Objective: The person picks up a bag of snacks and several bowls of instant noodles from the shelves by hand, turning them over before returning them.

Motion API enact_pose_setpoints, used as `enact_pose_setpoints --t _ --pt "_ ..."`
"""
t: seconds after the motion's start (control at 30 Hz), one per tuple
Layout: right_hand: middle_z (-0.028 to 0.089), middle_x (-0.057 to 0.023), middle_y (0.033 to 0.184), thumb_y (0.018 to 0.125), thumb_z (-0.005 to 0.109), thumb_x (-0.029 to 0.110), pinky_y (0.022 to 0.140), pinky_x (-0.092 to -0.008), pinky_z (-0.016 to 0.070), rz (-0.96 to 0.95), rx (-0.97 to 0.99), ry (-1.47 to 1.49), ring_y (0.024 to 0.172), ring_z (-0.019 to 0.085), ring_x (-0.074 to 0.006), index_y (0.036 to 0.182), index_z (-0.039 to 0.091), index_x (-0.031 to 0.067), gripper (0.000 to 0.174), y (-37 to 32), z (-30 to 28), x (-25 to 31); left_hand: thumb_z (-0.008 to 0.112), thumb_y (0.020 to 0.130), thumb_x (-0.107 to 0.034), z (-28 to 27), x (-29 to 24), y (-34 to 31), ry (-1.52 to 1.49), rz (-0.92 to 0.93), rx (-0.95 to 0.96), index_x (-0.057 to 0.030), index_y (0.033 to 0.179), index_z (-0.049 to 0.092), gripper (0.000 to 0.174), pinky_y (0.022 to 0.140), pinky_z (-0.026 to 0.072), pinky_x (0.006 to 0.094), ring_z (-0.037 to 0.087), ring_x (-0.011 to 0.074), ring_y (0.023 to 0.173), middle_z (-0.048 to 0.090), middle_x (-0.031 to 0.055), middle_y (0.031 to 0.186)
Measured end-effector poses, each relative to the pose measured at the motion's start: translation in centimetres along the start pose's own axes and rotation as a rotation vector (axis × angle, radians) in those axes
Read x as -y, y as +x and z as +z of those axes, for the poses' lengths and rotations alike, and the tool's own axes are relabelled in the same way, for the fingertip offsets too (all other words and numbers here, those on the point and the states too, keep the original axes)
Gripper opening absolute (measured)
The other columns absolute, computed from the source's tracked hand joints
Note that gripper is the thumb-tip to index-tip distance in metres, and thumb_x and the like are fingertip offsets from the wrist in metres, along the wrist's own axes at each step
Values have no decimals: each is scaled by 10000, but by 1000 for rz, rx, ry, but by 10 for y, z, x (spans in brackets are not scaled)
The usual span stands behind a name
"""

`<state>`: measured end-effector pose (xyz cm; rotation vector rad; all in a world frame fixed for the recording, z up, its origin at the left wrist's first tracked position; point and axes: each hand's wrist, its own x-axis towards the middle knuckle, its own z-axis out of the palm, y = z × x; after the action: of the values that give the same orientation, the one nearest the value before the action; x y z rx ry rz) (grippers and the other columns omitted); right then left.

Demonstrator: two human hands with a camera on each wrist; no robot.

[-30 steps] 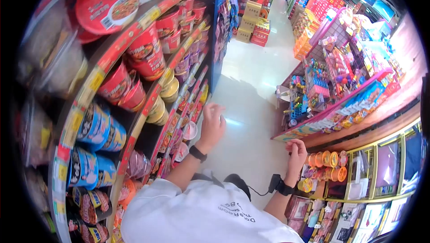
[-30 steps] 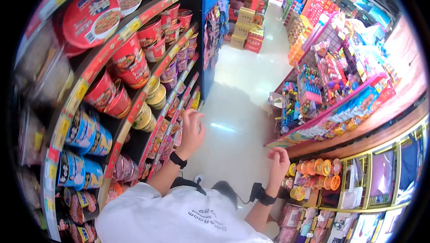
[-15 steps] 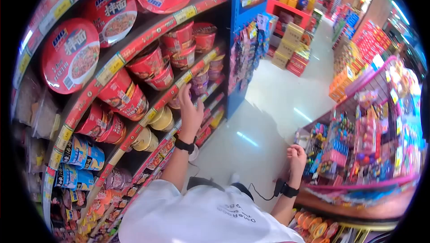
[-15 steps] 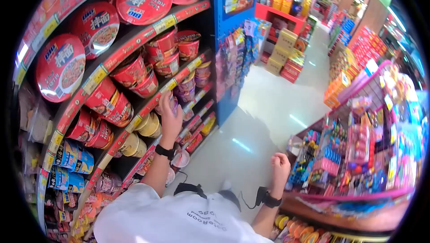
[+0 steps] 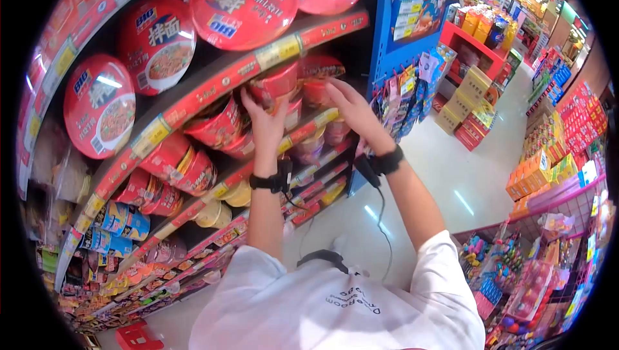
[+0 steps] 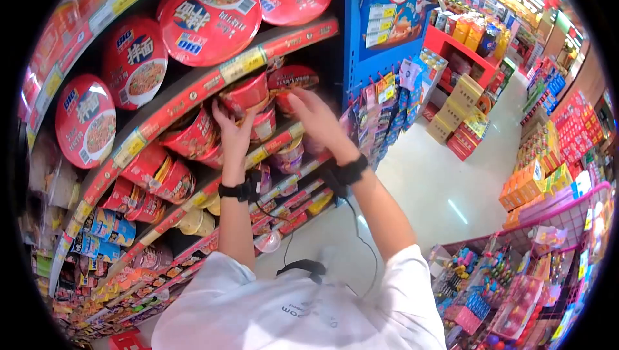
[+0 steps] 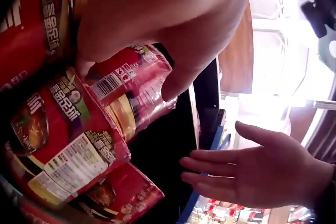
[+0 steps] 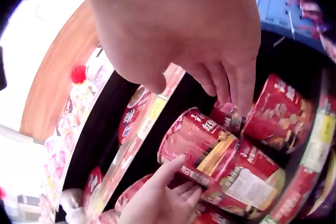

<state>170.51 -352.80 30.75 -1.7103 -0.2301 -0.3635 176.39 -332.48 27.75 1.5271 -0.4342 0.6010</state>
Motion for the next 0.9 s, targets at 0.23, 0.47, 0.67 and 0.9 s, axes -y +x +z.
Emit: enact_pose_setpoints --t 0.23,0.47,0.67,0.9 --pt "425 -209 1455 1000 506 373 1114 -324 290 -170 250 134 1350 399 -256 1438 340 -64 640 60 12 24 719 843 -104 11 -14 -17 80 -137 -74 -26 1508 117 900 1056 381 386 431 289 1270 333 200 1416" --pt "321 -161 1435 1004 488 239 1079 -360 339 -106 221 28 1307 385 -270 1506 224 -15 621 -32 -109 21 750 821 -127 78 -83 -58 417 -69 192 0 1445 292 784 989 424 392 488 308 1179 418 187 1248" --pt "375 -131 1369 1006 451 263 1016 -380 414 11 -100 201 1265 418 -245 1482 305 -6 566 -108 -282 0 713 806 13 233 -126 -80 147 -174 591 25 1395 383 675 902 494 324 549 220 1096 445 140 1244" --pt "471 -103 1283 978 480 140 963 -346 469 97 -626 14 1217 470 -214 1385 417 -8 438 -175 -469 -16 614 847 68 467 -113 -122 -118 -122 1003 36 1381 386 581 1002 473 342 499 236 1204 431 147 1277"
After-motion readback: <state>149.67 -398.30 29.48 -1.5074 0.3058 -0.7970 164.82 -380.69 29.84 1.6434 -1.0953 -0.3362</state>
